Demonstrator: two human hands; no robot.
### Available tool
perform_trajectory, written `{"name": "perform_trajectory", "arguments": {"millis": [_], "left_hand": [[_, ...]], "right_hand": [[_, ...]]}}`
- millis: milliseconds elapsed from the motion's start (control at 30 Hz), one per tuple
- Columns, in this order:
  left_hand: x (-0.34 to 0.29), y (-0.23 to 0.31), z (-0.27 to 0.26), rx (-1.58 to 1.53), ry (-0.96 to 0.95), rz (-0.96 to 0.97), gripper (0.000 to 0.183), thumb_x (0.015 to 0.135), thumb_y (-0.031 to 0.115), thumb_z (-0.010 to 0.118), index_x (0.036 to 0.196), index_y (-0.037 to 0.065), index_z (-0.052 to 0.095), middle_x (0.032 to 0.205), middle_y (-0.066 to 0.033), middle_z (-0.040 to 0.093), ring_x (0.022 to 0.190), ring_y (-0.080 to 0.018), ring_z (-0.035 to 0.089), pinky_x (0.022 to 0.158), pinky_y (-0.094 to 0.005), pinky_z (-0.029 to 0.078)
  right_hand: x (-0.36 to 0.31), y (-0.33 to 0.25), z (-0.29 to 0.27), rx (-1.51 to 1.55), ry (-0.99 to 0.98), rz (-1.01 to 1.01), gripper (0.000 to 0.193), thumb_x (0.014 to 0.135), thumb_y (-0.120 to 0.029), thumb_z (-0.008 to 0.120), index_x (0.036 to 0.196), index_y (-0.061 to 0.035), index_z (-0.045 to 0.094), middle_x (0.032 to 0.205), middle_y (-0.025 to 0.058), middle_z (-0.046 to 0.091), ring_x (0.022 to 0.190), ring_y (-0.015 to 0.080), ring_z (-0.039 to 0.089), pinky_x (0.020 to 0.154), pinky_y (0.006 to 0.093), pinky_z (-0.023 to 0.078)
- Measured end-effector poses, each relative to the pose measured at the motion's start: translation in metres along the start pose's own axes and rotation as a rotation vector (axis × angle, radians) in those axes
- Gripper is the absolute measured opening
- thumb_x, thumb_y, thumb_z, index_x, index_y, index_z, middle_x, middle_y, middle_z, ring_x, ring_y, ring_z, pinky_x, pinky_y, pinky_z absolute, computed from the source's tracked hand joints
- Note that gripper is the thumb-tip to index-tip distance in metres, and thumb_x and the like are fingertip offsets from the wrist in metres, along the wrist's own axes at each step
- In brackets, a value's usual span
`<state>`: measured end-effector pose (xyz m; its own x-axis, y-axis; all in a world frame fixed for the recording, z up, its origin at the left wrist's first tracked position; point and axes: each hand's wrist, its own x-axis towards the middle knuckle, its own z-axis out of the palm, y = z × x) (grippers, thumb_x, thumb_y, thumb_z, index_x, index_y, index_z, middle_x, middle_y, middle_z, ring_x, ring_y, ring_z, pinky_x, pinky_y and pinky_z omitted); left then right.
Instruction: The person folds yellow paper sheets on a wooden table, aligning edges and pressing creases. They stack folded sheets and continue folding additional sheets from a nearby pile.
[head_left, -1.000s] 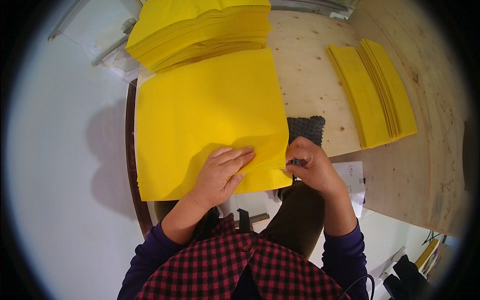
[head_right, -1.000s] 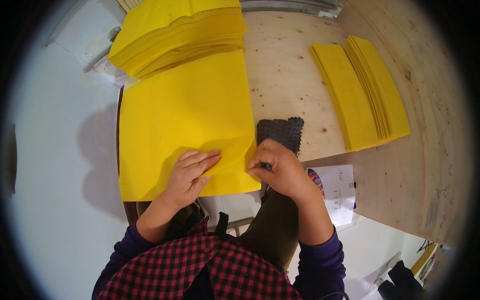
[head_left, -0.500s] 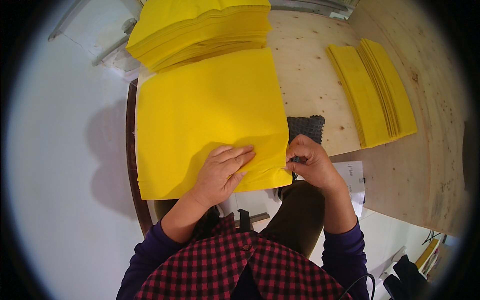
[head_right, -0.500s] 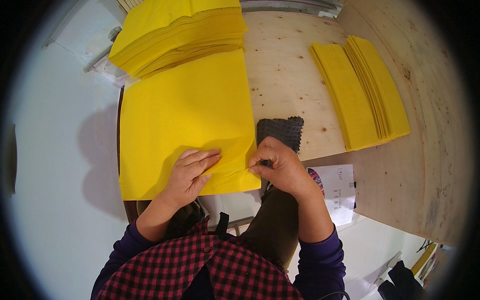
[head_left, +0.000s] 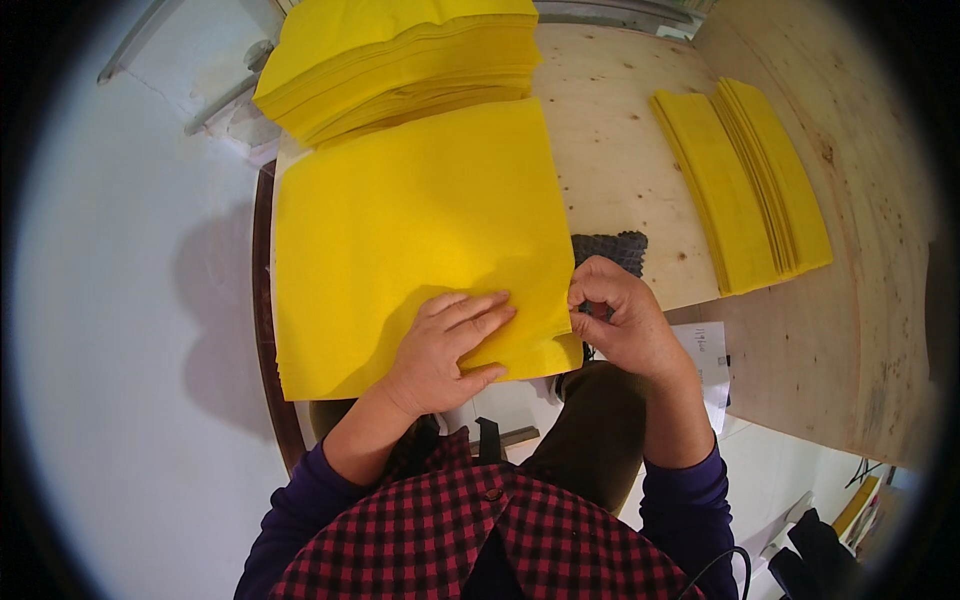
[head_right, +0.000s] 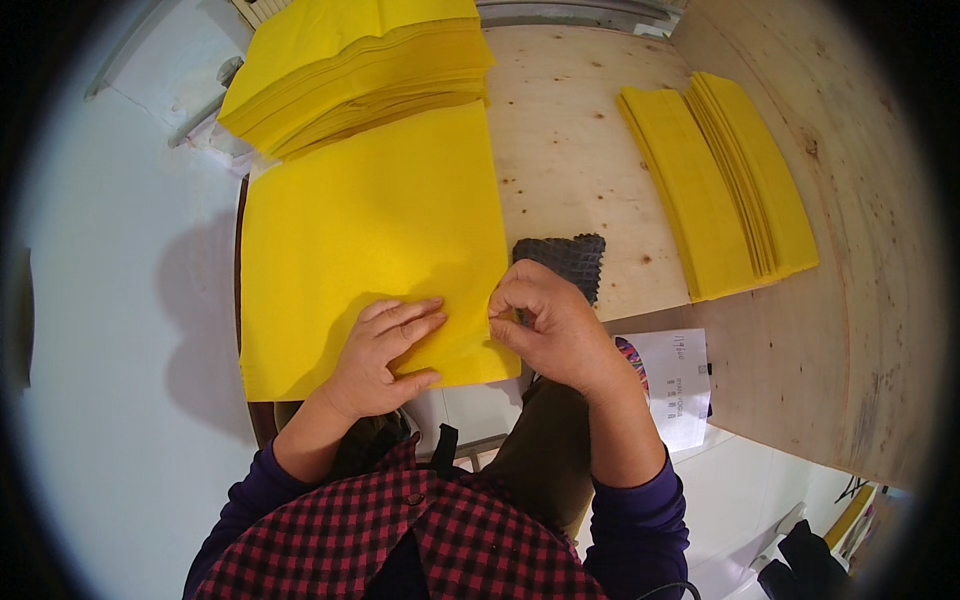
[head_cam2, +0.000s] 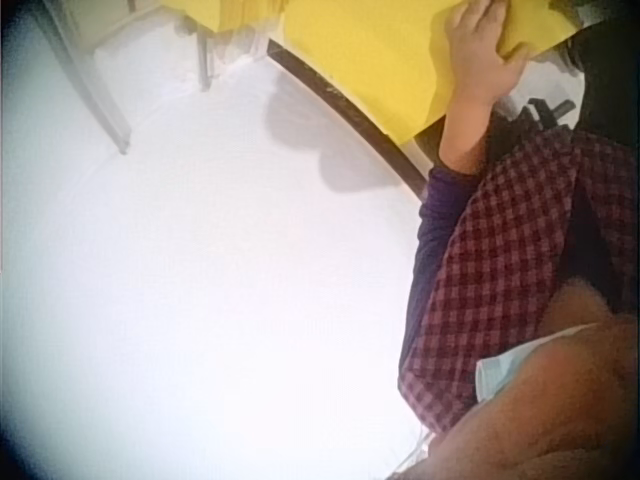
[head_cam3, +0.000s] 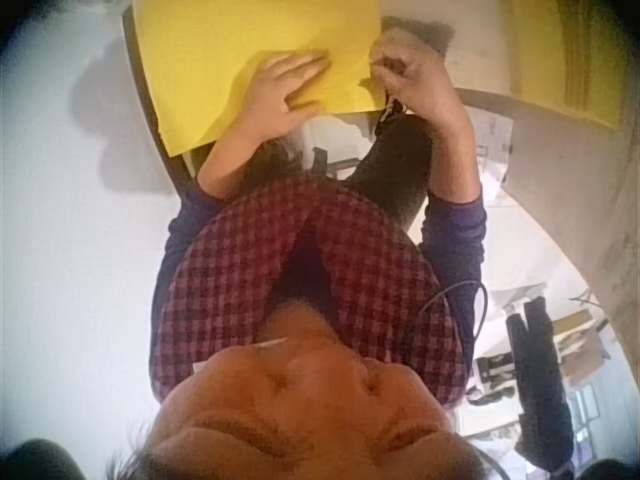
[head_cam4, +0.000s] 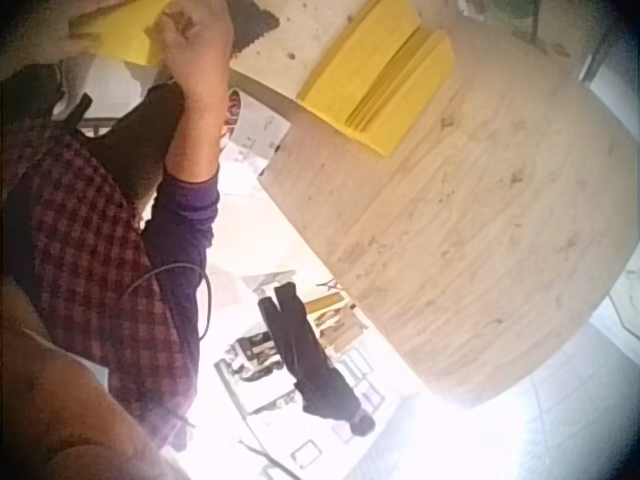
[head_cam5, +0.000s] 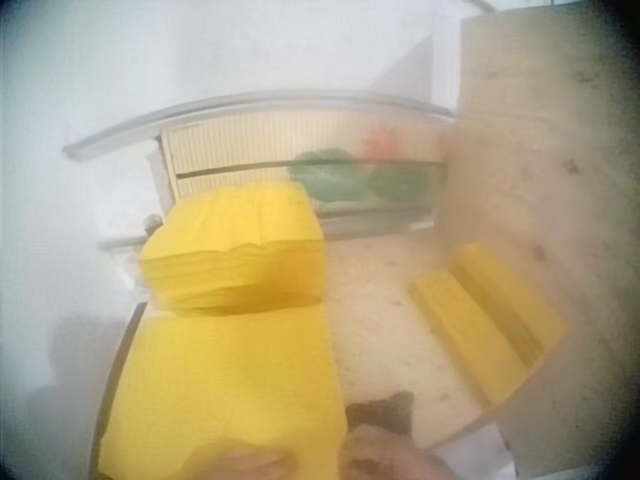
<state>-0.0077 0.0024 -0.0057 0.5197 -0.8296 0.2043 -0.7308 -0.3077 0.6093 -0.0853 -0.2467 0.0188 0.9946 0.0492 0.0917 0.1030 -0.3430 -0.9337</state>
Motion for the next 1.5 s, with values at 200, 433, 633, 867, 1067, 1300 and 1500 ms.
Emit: {"name": "perform_trajectory", "arguments": {"millis": [200, 433, 633, 867, 1067, 1300, 1500], "left_hand": [[0.000, -0.008, 0.002, -0.054, 0.048, 0.049, 0.049, 0.077, 0.012, 0.063, 0.126, 0.007, 0.061, 0.134, -0.0084, 0.059, 0.115, -0.0289, 0.055, 0.104, -0.0401, 0.038], [0.002, -0.008, 0.003, -0.081, 0.083, 0.060, 0.038, 0.086, 0.015, 0.056, 0.121, 0.002, 0.063, 0.127, -0.0112, 0.062, 0.111, -0.0283, 0.058, 0.101, -0.0390, 0.040], [0.002, -0.005, 0.001, -0.035, 0.077, 0.060, 0.036, 0.088, 0.018, 0.057, 0.121, 0.002, 0.064, 0.127, -0.0100, 0.062, 0.112, -0.0275, 0.057, 0.101, -0.0382, 0.040], [0.001, -0.005, 0.002, -0.029, 0.059, 0.046, 0.039, 0.093, 0.025, 0.052, 0.122, 0.000, 0.063, 0.128, -0.0128, 0.062, 0.115, -0.0277, 0.058, 0.103, -0.0385, 0.038], [0.002, -0.008, 0.003, -0.040, 0.059, 0.054, 0.040, 0.096, 0.028, 0.050, 0.120, -0.002, 0.063, 0.128, -0.0151, 0.062, 0.113, -0.0288, 0.059, 0.102, -0.0389, 0.038], [0.002, -0.008, 0.002, -0.085, 0.079, 0.062, 0.040, 0.096, 0.027, 0.050, 0.118, -0.004, 0.063, 0.126, -0.0166, 0.063, 0.106, -0.0313, 0.060, 0.098, -0.0397, 0.040], [0.003, -0.009, 0.003, -0.111, 0.077, 0.045, 0.035, 0.094, 0.023, 0.052, 0.119, 0.002, 0.064, 0.127, -0.0117, 0.063, 0.111, -0.0298, 0.057, 0.102, -0.0407, 0.040]], "right_hand": [[-0.015, 0.010, -0.001, 0.056, 0.224, 0.008, 0.016, 0.077, 0.003, 0.073, 0.090, -0.0048, 0.065, 0.088, 0.0029, 0.055, 0.077, 0.0125, 0.053, 0.062, 0.0238, 0.043], [-0.031, 0.021, 0.006, -0.041, 0.078, 0.044, 0.021, 0.072, 0.003, 0.077, 0.089, -0.0068, 0.068, 0.085, 0.0026, 0.053, 0.080, 0.0180, 0.055, 0.068, 0.0276, 0.044], [-0.022, 0.026, 0.004, -0.070, 0.012, 0.069, 0.022, 0.070, 0.000, 0.078, 0.088, -0.0050, 0.066, 0.087, 0.0066, 0.053, 0.084, 0.0232, 0.057, 0.072, 0.0319, 0.047], [-0.026, 0.016, -0.005, -0.152, -0.041, -0.037, 0.034, 0.065, -0.003, 0.083, 0.095, -0.0048, 0.067, 0.097, 0.0079, 0.058, 0.094, 0.0260, 0.057, 0.082, 0.0340, 0.046], [-0.036, 0.015, 0.001, -0.192, 0.069, -0.038, 0.037, 0.065, -0.004, 0.084, 0.098, -0.0050, 0.068, 0.100, 0.0090, 0.059, 0.095, 0.0264, 0.058, 0.084, 0.0346, 0.048], [-0.026, 0.058, -0.018, -0.317, 0.315, 0.217, 0.030, 0.072, -0.007, 0.079, 0.100, -0.0048, 0.067, 0.094, 0.0080, 0.059, 0.077, 0.0188, 0.057, 0.069, 0.0307, 0.049], [-0.016, 0.087, -0.008, -0.630, 0.193, 0.383, 0.032, 0.073, -0.020, 0.079, 0.099, -0.0088, 0.063, 0.089, 0.0094, 0.062, 0.079, 0.0305, 0.061, 0.069, 0.0396, 0.049]]}}
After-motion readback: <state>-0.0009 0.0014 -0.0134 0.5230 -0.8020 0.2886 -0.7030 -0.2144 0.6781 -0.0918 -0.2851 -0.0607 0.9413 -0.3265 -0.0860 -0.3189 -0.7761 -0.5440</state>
